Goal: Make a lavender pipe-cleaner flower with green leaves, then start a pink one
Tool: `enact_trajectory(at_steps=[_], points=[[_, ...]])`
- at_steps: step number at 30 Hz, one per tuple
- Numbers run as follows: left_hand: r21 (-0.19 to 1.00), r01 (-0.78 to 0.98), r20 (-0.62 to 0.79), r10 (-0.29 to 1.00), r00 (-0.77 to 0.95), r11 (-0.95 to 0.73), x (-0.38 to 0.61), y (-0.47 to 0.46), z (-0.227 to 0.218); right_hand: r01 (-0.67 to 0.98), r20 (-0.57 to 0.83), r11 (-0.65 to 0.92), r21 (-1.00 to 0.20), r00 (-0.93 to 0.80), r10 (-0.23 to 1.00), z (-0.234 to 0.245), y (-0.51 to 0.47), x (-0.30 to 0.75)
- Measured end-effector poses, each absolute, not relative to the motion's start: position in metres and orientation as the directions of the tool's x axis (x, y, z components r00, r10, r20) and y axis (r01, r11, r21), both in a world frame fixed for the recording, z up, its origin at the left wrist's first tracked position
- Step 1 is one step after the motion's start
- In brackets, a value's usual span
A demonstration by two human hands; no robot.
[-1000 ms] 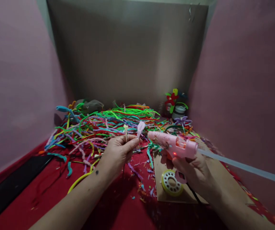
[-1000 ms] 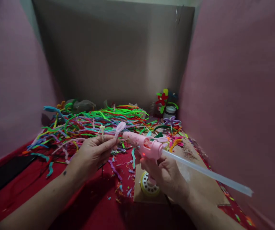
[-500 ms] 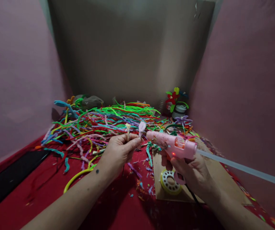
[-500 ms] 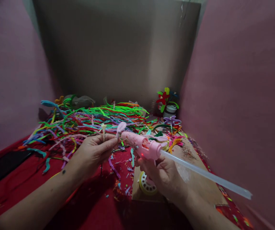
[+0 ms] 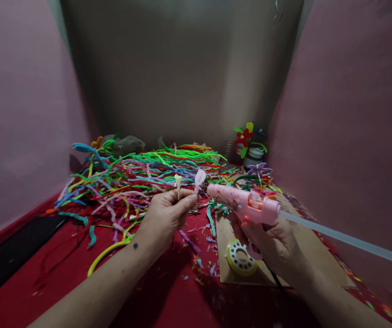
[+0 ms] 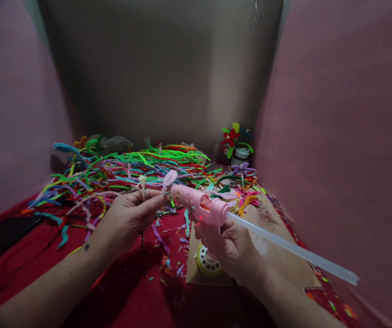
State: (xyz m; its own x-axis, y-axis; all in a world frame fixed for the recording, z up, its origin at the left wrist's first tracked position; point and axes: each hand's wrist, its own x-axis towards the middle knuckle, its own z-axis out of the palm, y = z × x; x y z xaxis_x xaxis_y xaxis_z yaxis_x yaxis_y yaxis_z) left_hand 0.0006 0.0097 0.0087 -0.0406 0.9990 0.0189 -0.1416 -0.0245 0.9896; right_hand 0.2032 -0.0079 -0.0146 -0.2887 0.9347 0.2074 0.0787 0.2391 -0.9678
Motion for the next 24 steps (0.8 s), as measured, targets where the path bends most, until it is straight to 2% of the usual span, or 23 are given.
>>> enact_trajectory(at_steps=[13, 24], points=[[0.988, -0.155, 0.015, 0.999, -0.048, -0.022, 0.001, 0.010, 0.010, 0.092, 0.132, 0.169, -0.981, -0.314, 0.940, -0.023, -0.007, 0.208], [0.987, -0.155, 0.045, 0.998, -0.043, -0.051, 0.000, 0.010, 0.006, 0.116, 0.181, 0.224, -0.968, -0.297, 0.938, -0.019, -0.008, 0.207]])
